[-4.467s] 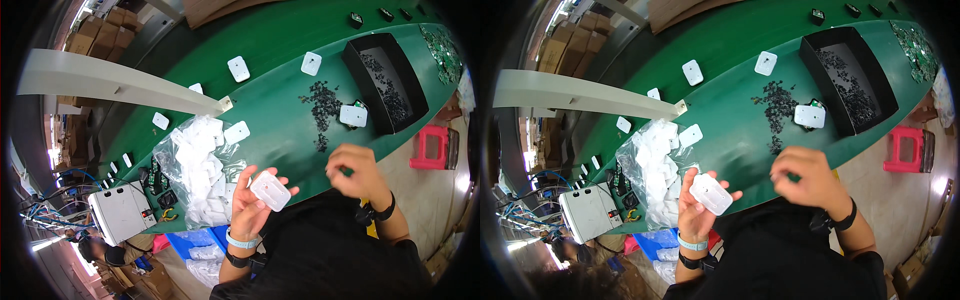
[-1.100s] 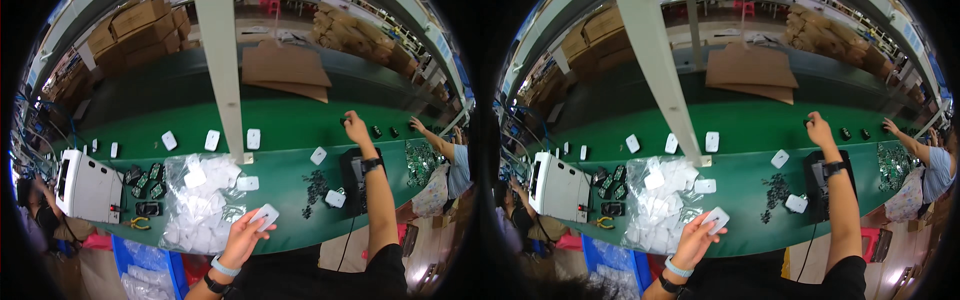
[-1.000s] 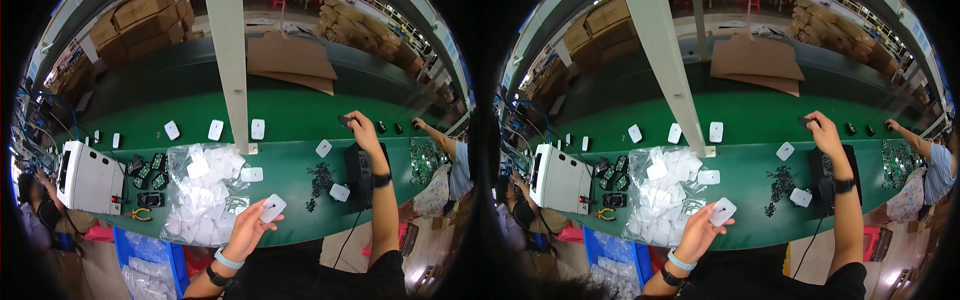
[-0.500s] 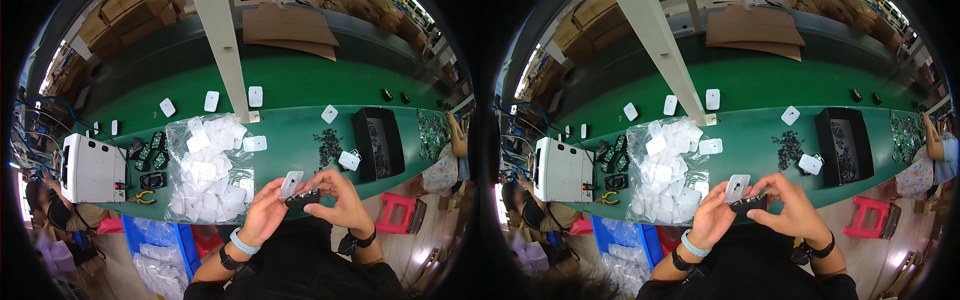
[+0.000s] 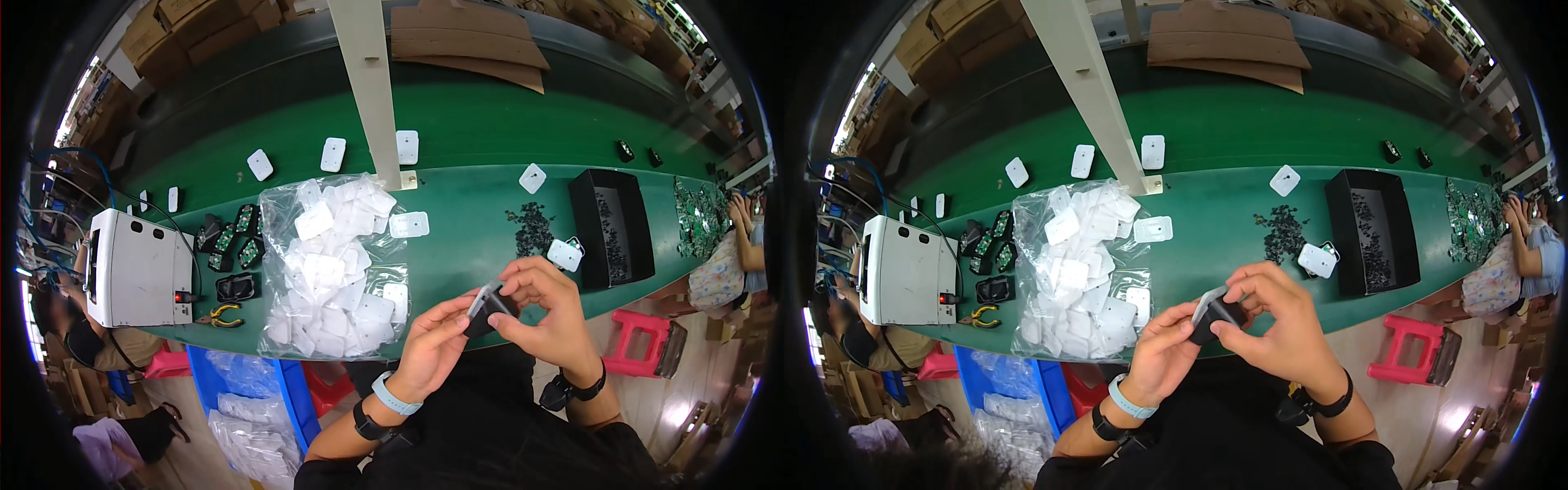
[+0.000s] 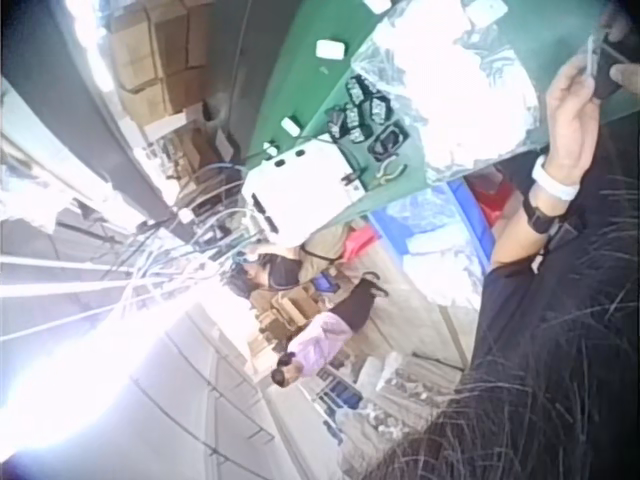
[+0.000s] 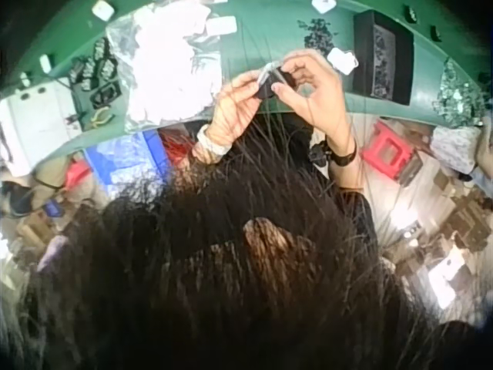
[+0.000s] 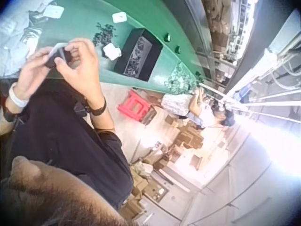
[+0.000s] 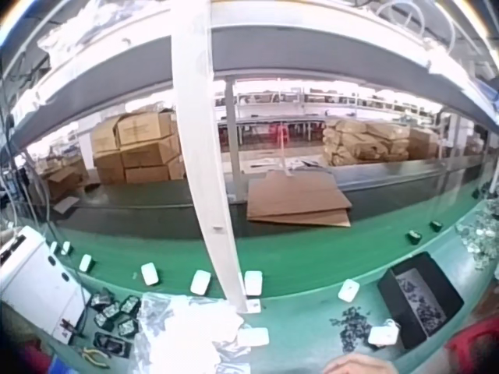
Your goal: The person assembles small electronic devices by inserting circuit boards into white plastic casings. They pick up a circuit board, align it with a casing, and press the two parts together. The person repeats this process for multiple units, placing the finished assemblies on the green workbench.
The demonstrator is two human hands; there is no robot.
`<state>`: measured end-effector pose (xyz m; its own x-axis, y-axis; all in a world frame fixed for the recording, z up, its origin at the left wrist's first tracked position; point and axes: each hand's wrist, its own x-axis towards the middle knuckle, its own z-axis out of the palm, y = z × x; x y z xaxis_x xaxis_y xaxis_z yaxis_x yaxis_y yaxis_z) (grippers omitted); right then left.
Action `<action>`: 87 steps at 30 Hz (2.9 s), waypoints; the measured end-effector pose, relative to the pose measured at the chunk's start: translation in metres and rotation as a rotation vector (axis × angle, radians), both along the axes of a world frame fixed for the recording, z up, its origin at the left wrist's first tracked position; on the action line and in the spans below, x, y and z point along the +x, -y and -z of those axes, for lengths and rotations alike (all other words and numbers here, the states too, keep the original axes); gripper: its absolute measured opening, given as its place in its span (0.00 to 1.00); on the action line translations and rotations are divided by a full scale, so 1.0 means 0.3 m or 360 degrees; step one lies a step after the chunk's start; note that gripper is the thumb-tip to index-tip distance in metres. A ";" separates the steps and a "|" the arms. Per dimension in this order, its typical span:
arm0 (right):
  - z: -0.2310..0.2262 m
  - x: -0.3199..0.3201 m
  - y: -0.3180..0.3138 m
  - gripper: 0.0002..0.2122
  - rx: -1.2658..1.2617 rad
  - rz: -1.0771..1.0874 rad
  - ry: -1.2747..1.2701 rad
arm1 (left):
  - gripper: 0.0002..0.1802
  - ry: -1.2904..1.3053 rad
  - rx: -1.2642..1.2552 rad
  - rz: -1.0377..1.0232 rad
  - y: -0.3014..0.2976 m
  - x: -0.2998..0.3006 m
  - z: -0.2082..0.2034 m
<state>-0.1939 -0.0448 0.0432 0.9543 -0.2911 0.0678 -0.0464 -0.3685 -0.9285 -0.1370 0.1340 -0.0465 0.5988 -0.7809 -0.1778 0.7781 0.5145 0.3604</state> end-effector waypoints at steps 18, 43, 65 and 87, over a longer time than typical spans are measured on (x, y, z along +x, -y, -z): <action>0.005 -0.010 0.005 0.14 -0.0014 -0.0056 0.0084 | 0.16 0.0651 0.0184 -0.0172 -0.013 -0.001 0.000; 0.183 0.033 -0.097 0.20 0.1071 0.0147 0.0257 | 0.29 0.2280 0.1431 -0.1078 0.010 0.051 -0.082; 0.181 0.058 -0.071 0.22 0.1085 -0.0343 0.0267 | 0.19 0.1965 0.1109 -0.0867 -0.092 0.081 -0.085; 0.442 0.861 0.481 0.19 -0.0625 0.0153 -0.0293 | 0.08 0.2001 0.1761 -0.0539 -0.155 0.129 0.031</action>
<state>0.0643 -0.1890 -0.0894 0.9306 -0.3653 0.0225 -0.2492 -0.6774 -0.6922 -0.0984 0.1804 -0.0557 0.8835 -0.4368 0.1691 -0.3259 -0.3139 0.8918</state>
